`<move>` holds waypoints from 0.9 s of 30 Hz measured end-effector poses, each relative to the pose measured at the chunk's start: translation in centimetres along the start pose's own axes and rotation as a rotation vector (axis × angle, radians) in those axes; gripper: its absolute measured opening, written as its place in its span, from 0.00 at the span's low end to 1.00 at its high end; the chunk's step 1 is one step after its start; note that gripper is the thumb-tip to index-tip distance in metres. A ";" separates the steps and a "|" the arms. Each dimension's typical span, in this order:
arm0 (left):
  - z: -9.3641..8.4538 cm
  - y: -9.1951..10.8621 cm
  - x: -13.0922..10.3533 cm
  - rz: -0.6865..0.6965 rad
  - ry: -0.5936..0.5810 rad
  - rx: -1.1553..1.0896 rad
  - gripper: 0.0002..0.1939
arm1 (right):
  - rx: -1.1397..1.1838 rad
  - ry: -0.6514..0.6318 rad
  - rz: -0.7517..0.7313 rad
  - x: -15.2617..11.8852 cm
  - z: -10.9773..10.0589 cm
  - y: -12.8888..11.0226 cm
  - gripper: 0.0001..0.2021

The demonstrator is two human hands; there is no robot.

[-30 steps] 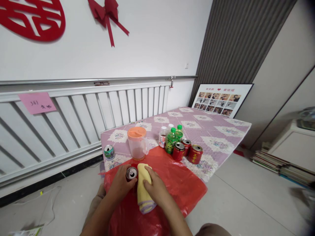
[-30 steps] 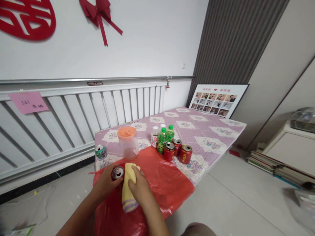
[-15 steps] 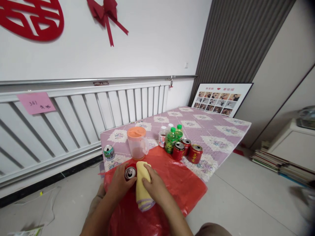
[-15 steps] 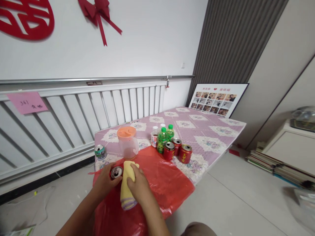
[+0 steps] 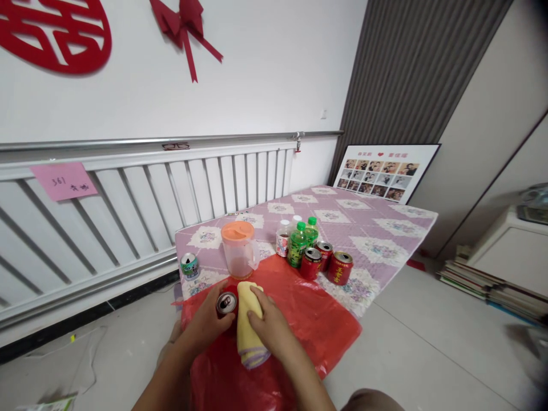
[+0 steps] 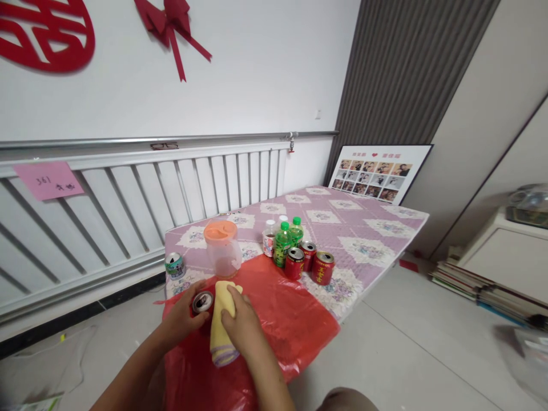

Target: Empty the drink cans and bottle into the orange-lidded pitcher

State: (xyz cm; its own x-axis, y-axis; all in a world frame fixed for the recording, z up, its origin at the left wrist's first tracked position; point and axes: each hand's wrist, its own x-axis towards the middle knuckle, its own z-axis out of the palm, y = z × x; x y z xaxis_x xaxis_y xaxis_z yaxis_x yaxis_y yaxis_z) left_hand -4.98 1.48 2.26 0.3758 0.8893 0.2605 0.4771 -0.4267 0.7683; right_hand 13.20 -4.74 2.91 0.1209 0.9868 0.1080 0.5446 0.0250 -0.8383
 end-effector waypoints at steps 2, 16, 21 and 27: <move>0.4 -0.1 -0.1 -0.012 0.077 0.076 0.33 | 0.003 -0.009 0.001 0.0 0.1 0.1 0.31; -1.1 0.5 0.1 0.029 -0.121 -0.033 0.36 | 0.056 0.006 -0.003 0.6 -0.2 0.2 0.30; -1.5 0.8 0.4 0.044 -0.171 -0.049 0.37 | 0.047 -0.071 0.005 0.4 0.1 0.8 0.31; -1.3 0.5 0.5 0.010 -0.134 -0.041 0.35 | 0.044 -0.101 0.037 -0.2 0.3 1.8 0.31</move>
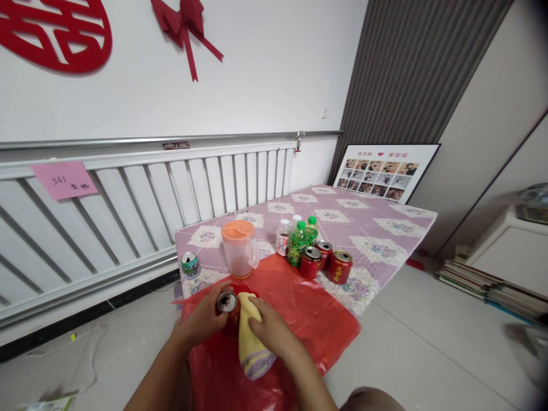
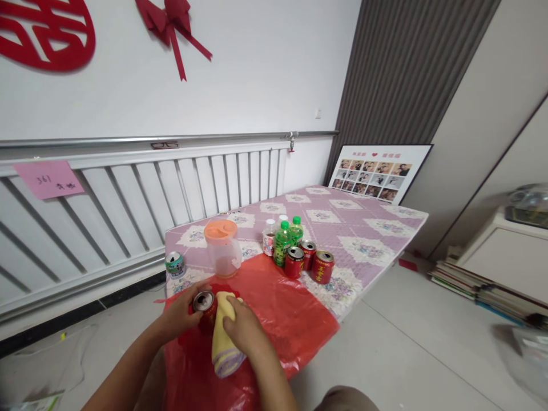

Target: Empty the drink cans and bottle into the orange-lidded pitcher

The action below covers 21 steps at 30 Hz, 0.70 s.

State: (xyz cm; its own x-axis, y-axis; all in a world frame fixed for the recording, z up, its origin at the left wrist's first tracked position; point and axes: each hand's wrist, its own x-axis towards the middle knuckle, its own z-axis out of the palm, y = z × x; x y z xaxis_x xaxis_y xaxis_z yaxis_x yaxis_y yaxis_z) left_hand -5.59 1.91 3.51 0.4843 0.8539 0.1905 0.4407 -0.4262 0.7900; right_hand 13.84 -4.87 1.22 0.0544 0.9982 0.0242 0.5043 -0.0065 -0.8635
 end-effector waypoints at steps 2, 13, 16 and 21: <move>0.3 0.0 -0.1 -0.005 0.044 0.030 0.35 | 0.001 0.018 -0.009 0.2 -0.4 -0.3 0.30; 1.9 -0.9 -0.6 -0.021 0.219 0.145 0.28 | -0.054 0.011 -0.062 1.6 -1.1 -1.6 0.29; 1.3 -1.0 -0.6 -0.009 0.152 0.080 0.29 | -0.065 -0.027 -0.061 1.2 -0.8 -0.8 0.29; 0.4 -0.7 -0.4 -0.027 0.061 0.026 0.31 | -0.067 -0.027 -0.069 1.1 -1.2 -1.4 0.29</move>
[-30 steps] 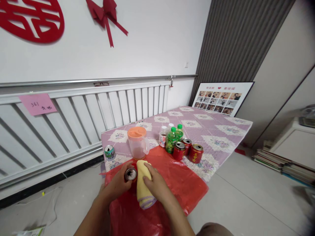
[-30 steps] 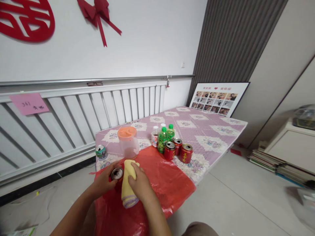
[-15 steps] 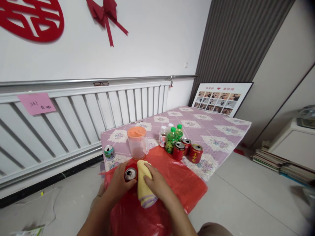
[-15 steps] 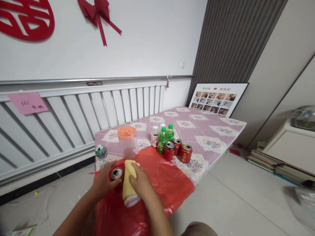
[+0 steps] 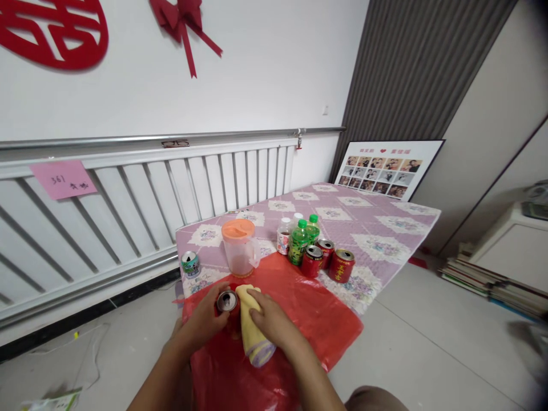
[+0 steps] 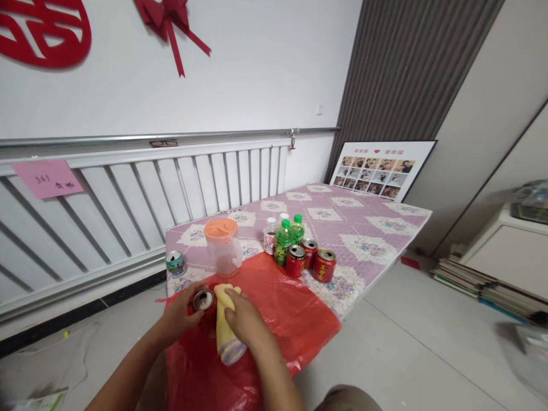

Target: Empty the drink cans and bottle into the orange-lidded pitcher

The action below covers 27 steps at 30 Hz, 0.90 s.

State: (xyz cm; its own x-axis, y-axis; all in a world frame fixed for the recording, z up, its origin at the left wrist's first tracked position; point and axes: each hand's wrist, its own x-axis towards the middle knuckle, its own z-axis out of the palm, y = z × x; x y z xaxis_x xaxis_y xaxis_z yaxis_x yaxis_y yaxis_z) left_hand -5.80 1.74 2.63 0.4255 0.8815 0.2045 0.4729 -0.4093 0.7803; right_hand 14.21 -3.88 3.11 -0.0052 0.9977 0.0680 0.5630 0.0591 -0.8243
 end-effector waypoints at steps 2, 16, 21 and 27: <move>-0.2 0.1 0.1 -0.001 -0.026 -0.025 0.31 | 0.008 0.027 -0.001 0.3 -0.3 -0.7 0.29; 0.6 0.2 0.1 0.007 0.047 0.030 0.28 | 0.089 0.087 0.122 -2.2 2.1 -0.6 0.30; 1.6 0.1 0.1 -0.001 0.120 0.111 0.28 | 0.128 0.116 0.166 -3.9 3.1 -1.0 0.30; 1.9 1.3 0.0 -0.043 0.149 0.282 0.28 | 0.152 0.144 0.189 -4.5 3.4 -1.1 0.30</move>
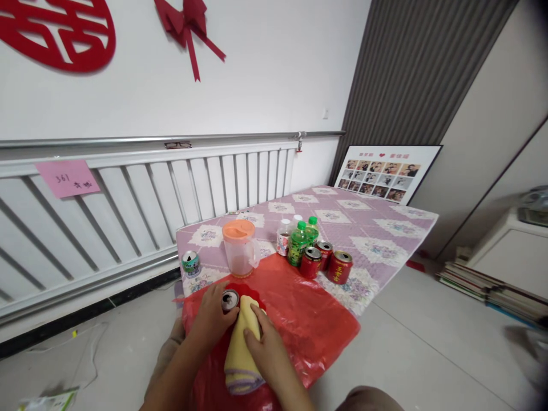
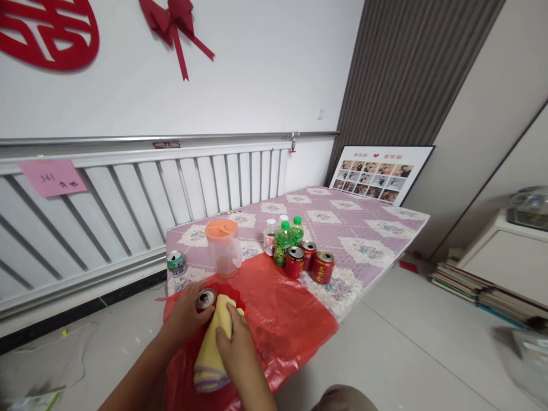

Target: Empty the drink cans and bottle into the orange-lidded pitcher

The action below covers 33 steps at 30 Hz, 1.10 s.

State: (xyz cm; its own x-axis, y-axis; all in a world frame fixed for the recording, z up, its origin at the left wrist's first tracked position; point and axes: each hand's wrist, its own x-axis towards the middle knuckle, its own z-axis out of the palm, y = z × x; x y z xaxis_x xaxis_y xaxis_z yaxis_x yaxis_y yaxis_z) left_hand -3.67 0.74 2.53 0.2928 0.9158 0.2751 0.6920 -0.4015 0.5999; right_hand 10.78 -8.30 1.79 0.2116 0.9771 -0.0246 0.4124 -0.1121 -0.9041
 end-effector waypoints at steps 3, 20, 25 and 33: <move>-0.4 0.0 0.3 -0.009 -0.037 0.012 0.29 | 0.001 0.021 0.001 0.1 0.0 0.2 0.30; -1.6 -2.2 1.1 0.116 -0.190 -0.232 0.32 | -0.020 0.010 -0.034 -0.1 0.5 0.7 0.30; -0.4 -2.0 0.7 0.108 -0.112 -0.101 0.28 | -0.052 -0.002 -0.044 -0.3 0.5 0.2 0.31; -1.6 -0.9 0.8 0.092 -0.177 -0.059 0.30 | -0.022 0.016 -0.032 -0.2 0.3 0.4 0.31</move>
State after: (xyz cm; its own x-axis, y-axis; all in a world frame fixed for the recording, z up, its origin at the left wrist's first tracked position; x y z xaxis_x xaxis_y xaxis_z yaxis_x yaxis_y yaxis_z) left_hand -5.14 1.81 3.35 0.4680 0.8613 0.1976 0.6185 -0.4790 0.6230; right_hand 10.61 -8.51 1.29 0.2123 0.9771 0.0111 0.4383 -0.0851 -0.8948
